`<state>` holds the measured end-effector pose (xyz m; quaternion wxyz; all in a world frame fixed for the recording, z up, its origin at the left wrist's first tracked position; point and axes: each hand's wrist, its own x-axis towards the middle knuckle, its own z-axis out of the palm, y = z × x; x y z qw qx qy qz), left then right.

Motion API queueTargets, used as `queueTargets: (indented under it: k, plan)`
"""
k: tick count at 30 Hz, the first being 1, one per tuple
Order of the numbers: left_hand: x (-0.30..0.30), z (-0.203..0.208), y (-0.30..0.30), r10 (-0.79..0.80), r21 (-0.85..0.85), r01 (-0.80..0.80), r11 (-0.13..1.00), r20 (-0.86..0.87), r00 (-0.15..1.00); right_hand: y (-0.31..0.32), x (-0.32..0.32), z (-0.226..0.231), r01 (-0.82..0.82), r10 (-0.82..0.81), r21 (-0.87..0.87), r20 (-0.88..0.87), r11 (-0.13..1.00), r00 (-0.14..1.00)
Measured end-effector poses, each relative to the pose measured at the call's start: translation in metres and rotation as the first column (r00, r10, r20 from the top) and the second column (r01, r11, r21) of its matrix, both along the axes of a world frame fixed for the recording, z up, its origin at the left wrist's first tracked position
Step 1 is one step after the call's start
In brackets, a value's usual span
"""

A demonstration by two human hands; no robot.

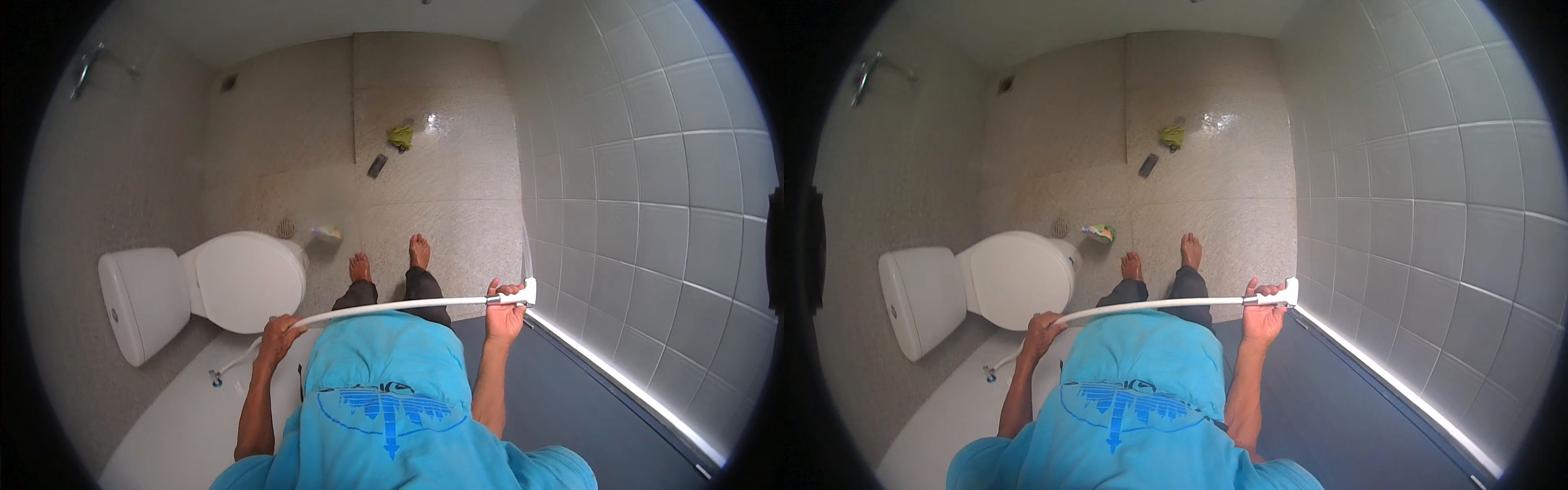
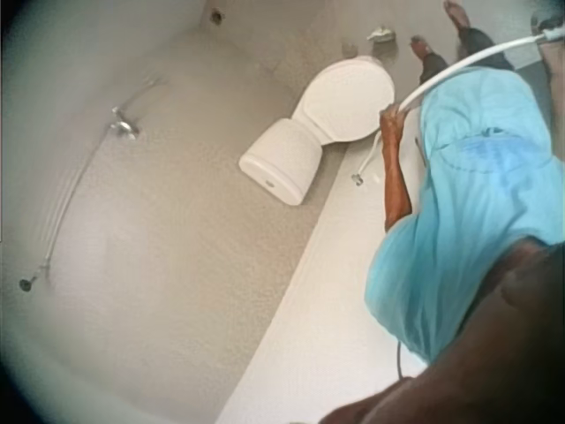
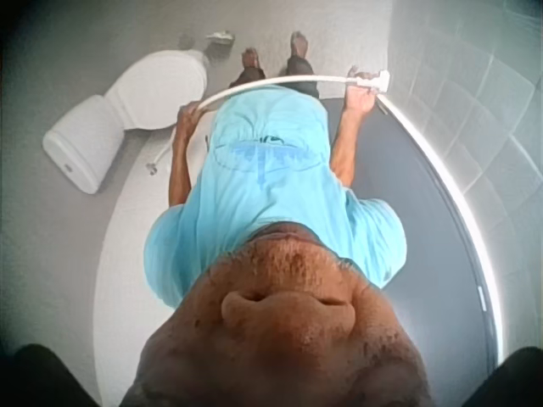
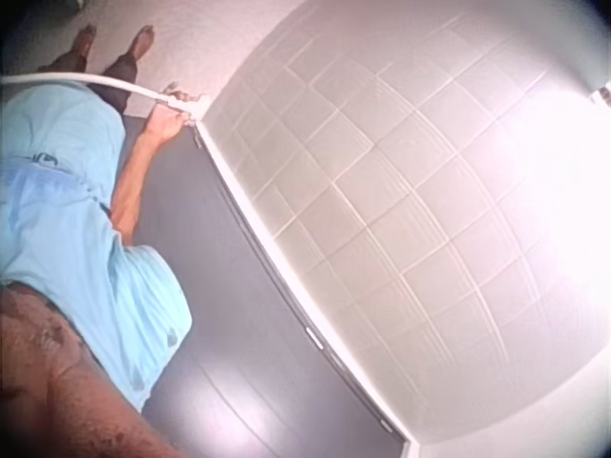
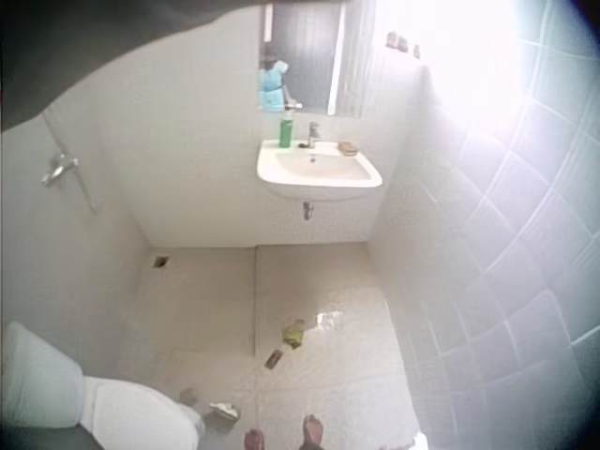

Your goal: The person scrubs the tiled bathroom floor with a yellow cloth and a small handheld scraper, then stands to rinse the floor using a handheld bidet sprayer. The person moves around the toilet and sink area to cover different sections of the floor.

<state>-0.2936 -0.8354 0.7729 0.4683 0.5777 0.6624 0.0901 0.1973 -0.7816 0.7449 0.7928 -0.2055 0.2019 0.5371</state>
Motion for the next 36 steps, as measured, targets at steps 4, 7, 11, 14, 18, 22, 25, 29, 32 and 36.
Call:
queueTargets:
  k: [4, 7, 11, 14, 18, 22, 25, 29, 32, 36]
  plan:
    - [-0.014, -0.016, -0.004, -0.02, 0.006, 0.019, 1.0, 0.054, 0.998, -0.002, -0.023, 0.022, 0.011, -0.017, 0.12, 0.047, 0.993, 0.999]
    - [-0.019, -0.021, 0.0, -0.047, -0.009, 0.048, 0.999, 0.085, 0.995, -0.002, -0.032, 0.021, 0.037, -0.051, 0.142, 0.093, 0.989, 0.994]
    - [-0.02, -0.028, 0.007, -0.095, -0.003, 0.096, 0.995, 0.076, 0.993, -0.004, -0.032, 0.014, 0.052, -0.07, 0.147, 0.118, 0.988, 0.991]
    - [-0.021, -0.03, 0.008, -0.095, -0.022, 0.097, 0.995, 0.076, 0.993, -0.006, -0.032, 0.01, 0.066, -0.083, 0.141, 0.116, 0.988, 0.99]
    - [-0.013, -0.026, 0.019, -0.06, -0.085, 0.067, 0.994, 0.083, 0.995, -0.008, -0.028, 0.006, 0.078, -0.094, 0.14, 0.115, 0.987, 0.989]
    - [-0.023, -0.037, 0.016, -0.068, -0.081, 0.078, 0.994, 0.113, 0.991, -0.009, -0.03, 0.006, 0.063, -0.089, 0.151, 0.171, 0.986, 0.981]
    - [-0.023, -0.035, 0.018, -0.073, -0.065, 0.082, 0.995, 0.122, 0.99, -0.006, -0.034, 0.009, 0.071, -0.094, 0.141, 0.167, 0.987, 0.981]
    - [-0.019, -0.032, 0.017, -0.051, -0.059, 0.06, 0.996, 0.136, 0.989, -0.003, -0.032, 0.01, 0.086, -0.102, 0.138, 0.108, 0.987, 0.989]
    - [-0.022, -0.032, 0.013, -0.02, -0.069, 0.029, 0.997, 0.137, 0.99, -0.004, -0.034, 0.007, 0.075, -0.094, 0.157, 0.118, 0.985, 0.989]
    - [-0.029, -0.036, 0.009, -0.041, -0.051, 0.048, 0.998, 0.127, 0.991, -0.003, -0.04, 0.007, 0.068, -0.087, 0.162, 0.116, 0.984, 0.989]
